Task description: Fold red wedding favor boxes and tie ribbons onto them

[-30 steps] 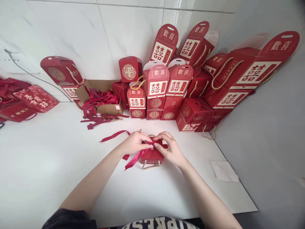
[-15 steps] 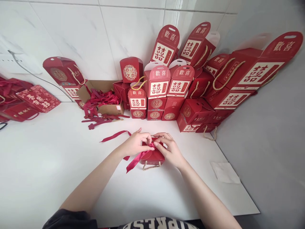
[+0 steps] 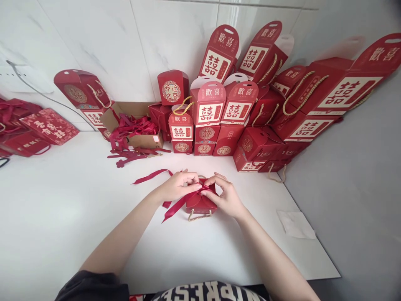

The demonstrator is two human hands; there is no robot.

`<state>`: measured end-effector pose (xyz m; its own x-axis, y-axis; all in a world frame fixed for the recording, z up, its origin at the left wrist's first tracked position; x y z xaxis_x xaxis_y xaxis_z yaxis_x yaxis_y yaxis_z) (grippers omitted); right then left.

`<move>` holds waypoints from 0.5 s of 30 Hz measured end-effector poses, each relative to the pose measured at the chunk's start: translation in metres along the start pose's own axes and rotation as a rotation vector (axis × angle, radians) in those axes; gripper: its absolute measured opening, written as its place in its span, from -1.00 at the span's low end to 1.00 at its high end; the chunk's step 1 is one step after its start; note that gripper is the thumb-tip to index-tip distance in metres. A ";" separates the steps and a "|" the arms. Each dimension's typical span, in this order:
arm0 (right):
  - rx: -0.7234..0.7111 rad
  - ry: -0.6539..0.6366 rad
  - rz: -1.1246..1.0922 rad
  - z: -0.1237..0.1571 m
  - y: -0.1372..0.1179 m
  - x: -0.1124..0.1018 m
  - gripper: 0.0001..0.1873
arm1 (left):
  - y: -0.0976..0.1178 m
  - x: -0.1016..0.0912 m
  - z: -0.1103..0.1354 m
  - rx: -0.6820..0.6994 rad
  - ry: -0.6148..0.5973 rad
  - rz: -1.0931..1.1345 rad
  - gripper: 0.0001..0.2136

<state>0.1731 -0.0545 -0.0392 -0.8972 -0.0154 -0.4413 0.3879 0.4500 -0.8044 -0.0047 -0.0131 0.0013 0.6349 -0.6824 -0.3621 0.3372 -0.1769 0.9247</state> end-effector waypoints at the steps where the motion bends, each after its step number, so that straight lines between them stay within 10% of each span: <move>1: 0.011 0.010 -0.004 0.000 0.000 0.001 -0.90 | 0.001 0.000 0.000 -0.003 -0.008 -0.015 -0.76; 15: -0.285 -0.167 0.119 -0.003 -0.005 -0.012 -0.84 | -0.002 0.005 -0.003 0.021 0.050 0.022 -0.79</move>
<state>0.1816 -0.0534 -0.0285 -0.7931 -0.0831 -0.6034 0.3920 0.6886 -0.6100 0.0006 -0.0141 -0.0027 0.6760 -0.6503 -0.3466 0.3081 -0.1778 0.9346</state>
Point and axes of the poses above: each hand's wrist, its own z-axis away from the middle knuckle, its own x-axis out of the palm, y = z × x, the point moved 3 cm from there along -z, towards the middle knuckle, and after that the axes turned 3 degrees about z, right-handed, at the moved point
